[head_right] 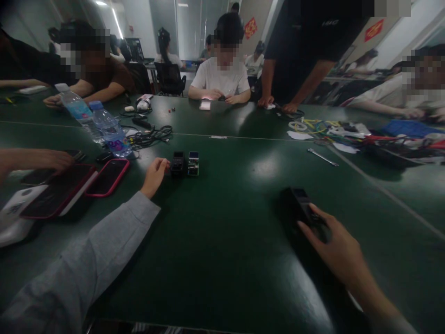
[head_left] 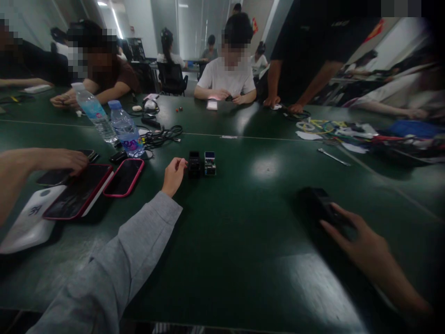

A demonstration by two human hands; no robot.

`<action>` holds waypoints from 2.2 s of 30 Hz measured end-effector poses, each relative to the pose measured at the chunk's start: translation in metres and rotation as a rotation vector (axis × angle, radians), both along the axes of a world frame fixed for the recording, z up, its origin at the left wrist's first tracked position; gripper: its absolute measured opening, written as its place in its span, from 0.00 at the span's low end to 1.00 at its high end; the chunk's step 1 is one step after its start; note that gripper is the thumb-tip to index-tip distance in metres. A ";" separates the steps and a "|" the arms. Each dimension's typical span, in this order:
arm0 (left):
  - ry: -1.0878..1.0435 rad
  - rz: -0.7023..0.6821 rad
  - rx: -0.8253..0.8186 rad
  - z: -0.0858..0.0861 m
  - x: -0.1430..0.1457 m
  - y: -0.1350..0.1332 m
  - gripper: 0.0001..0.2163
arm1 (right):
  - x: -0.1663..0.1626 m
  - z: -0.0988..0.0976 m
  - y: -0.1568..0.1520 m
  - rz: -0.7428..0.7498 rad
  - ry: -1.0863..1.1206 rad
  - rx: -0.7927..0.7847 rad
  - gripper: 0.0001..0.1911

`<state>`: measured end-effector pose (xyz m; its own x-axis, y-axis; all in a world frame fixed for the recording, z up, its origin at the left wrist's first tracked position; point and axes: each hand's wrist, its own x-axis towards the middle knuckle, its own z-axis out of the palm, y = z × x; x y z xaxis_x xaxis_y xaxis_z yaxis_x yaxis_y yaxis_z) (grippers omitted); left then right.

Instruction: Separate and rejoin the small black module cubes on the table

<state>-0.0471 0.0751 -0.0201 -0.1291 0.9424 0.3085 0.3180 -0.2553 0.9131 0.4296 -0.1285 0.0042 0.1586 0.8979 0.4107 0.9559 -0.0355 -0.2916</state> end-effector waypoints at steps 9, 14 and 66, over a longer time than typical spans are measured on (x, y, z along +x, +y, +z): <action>-0.016 -0.004 0.017 0.000 -0.001 0.001 0.10 | -0.180 0.002 0.138 0.325 -0.182 0.026 0.35; -0.029 -0.015 0.020 0.001 0.000 0.001 0.11 | -0.201 -0.003 0.169 0.333 -0.121 0.034 0.34; 0.063 -0.058 0.030 0.002 0.002 0.001 0.12 | -0.213 0.005 0.150 0.725 -0.141 -0.009 0.28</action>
